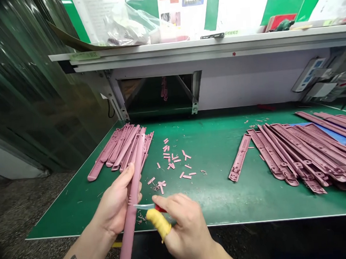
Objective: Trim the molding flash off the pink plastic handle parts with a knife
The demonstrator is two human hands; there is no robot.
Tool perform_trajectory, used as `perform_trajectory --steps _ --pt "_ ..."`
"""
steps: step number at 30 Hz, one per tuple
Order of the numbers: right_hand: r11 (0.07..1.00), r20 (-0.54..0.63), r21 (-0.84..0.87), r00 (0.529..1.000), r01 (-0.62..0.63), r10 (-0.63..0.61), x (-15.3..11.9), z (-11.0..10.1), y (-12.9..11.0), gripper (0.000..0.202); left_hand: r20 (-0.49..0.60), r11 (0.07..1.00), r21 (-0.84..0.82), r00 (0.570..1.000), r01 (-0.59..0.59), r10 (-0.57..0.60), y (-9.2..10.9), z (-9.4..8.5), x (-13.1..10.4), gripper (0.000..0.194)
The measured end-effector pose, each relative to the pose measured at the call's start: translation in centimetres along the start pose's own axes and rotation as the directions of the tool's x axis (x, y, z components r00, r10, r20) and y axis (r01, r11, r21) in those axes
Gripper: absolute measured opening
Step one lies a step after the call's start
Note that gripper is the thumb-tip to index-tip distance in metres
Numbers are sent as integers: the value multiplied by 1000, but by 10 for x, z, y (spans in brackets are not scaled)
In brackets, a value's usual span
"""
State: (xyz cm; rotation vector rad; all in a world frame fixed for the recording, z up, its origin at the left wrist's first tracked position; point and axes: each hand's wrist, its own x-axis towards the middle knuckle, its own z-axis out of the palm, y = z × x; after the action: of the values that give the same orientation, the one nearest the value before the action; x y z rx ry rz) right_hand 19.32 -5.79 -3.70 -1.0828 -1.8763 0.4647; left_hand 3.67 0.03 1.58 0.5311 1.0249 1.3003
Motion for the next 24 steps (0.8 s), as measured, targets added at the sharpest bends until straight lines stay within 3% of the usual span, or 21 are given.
perform_trajectory --steps 8,15,19,21,24 --pt "998 -81 -68 997 -5 0 12 -2 6 22 47 997 16 996 69 -70 -10 3 -14 16" --pt "989 -257 -148 966 -23 -16 54 -35 14 20 76 983 120 986 139 -149 -18 8 -32 31" --pt "994 -401 -87 915 -69 28 71 -54 19 23 117 970 143 970 198 -215 -22 6 -39 46" --pt "994 -392 -6 914 -112 101 68 -57 20 28 174 963 177 956 205 -236 -23 2 -37 52" --pt "986 -214 17 963 -165 165 56 -50 20 32 183 944 295 961 146 -206 -25 -7 -30 52"
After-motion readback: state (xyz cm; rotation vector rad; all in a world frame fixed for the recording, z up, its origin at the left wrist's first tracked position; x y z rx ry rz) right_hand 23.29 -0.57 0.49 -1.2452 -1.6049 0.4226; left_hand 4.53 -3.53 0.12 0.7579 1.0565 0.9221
